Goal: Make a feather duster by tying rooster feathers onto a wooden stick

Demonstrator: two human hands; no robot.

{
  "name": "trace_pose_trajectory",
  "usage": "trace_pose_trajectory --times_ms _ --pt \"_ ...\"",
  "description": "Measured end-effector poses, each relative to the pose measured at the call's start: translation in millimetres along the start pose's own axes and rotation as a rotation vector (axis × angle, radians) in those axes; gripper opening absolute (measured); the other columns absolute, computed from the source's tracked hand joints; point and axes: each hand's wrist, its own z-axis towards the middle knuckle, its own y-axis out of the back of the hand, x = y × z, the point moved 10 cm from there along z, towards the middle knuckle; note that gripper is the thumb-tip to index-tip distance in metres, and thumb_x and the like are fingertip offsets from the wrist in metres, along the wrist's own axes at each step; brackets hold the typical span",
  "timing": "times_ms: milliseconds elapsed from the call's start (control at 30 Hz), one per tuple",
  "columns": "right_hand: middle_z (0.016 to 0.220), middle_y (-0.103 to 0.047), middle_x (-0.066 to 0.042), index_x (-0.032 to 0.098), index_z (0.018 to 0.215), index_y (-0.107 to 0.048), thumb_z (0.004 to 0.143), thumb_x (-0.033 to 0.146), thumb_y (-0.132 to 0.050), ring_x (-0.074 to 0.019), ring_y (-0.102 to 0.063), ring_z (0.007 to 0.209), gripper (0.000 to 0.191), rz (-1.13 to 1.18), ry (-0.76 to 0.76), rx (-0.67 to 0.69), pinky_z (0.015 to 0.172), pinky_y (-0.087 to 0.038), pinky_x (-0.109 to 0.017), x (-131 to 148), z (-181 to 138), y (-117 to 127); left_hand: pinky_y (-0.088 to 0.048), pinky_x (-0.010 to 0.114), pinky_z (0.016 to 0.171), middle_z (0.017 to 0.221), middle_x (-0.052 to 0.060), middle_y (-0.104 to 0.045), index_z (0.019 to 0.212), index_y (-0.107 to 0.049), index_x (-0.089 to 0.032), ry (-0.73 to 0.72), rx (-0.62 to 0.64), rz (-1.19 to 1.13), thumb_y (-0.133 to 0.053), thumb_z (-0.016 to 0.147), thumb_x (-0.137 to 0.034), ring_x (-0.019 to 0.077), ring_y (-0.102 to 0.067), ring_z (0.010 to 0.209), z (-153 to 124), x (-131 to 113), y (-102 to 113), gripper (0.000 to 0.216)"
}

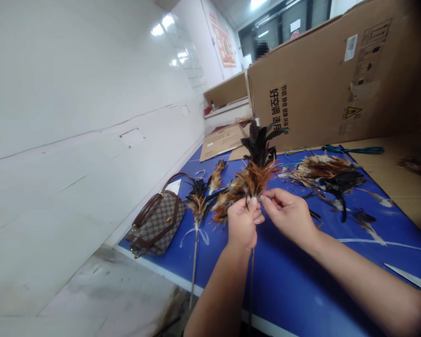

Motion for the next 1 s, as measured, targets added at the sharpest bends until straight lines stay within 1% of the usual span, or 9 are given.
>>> trace_pose_trajectory --times_ms 167,267,433,567,667,767,833,900,1000 --pt "0.066 -0.069 -0.003 0.018 0.089 -0.078 0.086 0.037 -0.065 -0.0157 -0.058 0.056 0.023 0.057 -0.045 -0.014 0.055 -0.047 -0.027 5 0 2 -0.025 0.02 0.047 0.06 -0.004 -0.043 0.067 -0.06 -0.013 -0.049 -0.031 0.006 -0.087 0.074 -0.044 0.0046 -0.035 0.051 0 -1 2 0.042" --pt "0.073 -0.074 -0.005 0.018 0.087 -0.078 0.086 0.037 -0.065 -0.0172 -0.063 0.06 0.023 0.136 -0.085 0.005 0.057 -0.051 -0.027 4 -1 -1 -0.027 0.021 0.048 0.058 -0.005 -0.04 0.065 -0.057 -0.014 -0.109 -0.034 0.055 -0.084 0.076 -0.045 0.0053 -0.034 0.052 0 -5 0 0.043" --pt "0.07 -0.073 -0.006 0.019 0.084 -0.078 0.086 0.043 -0.068 -0.0185 -0.064 0.06 0.025 0.24 -0.141 0.024 0.057 -0.053 -0.029 5 -2 -4 -0.028 0.022 0.049 0.055 -0.005 -0.041 0.062 -0.055 -0.015 -0.208 -0.066 0.18 -0.08 0.079 -0.049 0.0065 -0.035 0.052 -1 -12 -2 0.046" --pt "0.064 -0.068 -0.004 0.019 0.079 -0.076 0.084 0.047 -0.07 -0.0169 -0.059 0.056 0.029 0.236 -0.153 0.008 0.052 -0.048 -0.027 8 0 1 -0.031 0.022 0.053 0.058 -0.004 -0.042 0.064 -0.059 -0.015 -0.245 -0.082 0.246 -0.076 0.083 -0.044 0.0083 -0.036 0.056 -3 -11 0 0.039" --pt "0.054 -0.057 0.0 0.017 0.076 -0.075 0.079 0.049 -0.074 -0.0131 -0.047 0.048 0.033 0.2 -0.183 -0.011 0.045 -0.038 -0.025 4 1 4 -0.038 0.025 0.061 0.064 -0.001 -0.05 0.067 -0.065 -0.016 -0.297 -0.109 0.345 -0.073 0.086 -0.036 0.0121 -0.044 0.062 -7 -17 0 0.028" --pt "0.05 -0.047 0.003 0.017 0.068 -0.071 0.076 0.051 -0.077 -0.0104 -0.037 0.046 0.036 0.165 -0.198 -0.037 0.043 -0.03 -0.024 2 1 8 -0.043 0.029 0.074 0.075 0.005 -0.059 0.073 -0.073 -0.018 -0.415 -0.115 0.498 -0.068 0.089 -0.029 0.0176 -0.051 0.074 -17 -32 -8 0.02" --pt "0.051 -0.048 0.002 0.018 0.061 -0.066 0.077 0.052 -0.078 -0.0107 -0.039 0.048 0.039 0.161 -0.199 -0.045 0.044 -0.032 -0.024 3 1 10 -0.043 0.031 0.082 0.08 0.008 -0.061 0.078 -0.076 -0.02 -0.5 -0.111 0.564 -0.067 0.09 -0.026 0.0208 -0.052 0.08 -25 -42 -17 0.017" --pt "0.054 -0.054 0.0 0.018 0.057 -0.063 0.077 0.052 -0.078 -0.0124 -0.045 0.051 0.042 0.186 -0.205 -0.055 0.046 -0.036 -0.024 3 0 12 -0.042 0.034 0.089 0.082 0.009 -0.061 0.086 -0.079 -0.021 -0.549 -0.118 0.556 -0.069 0.088 -0.024 0.024 -0.053 0.084 -33 -48 -21 0.011" --pt "0.057 -0.059 -0.002 0.019 0.06 -0.066 0.077 0.053 -0.078 -0.0142 -0.048 0.051 0.04 0.266 -0.247 -0.053 0.045 -0.038 -0.025 -3 -1 13 -0.042 0.039 0.096 0.089 0.012 -0.063 0.103 -0.08 -0.021 -0.568 -0.127 0.527 -0.073 0.083 -0.021 0.0288 -0.056 0.093 -41 -50 -24 0.021"
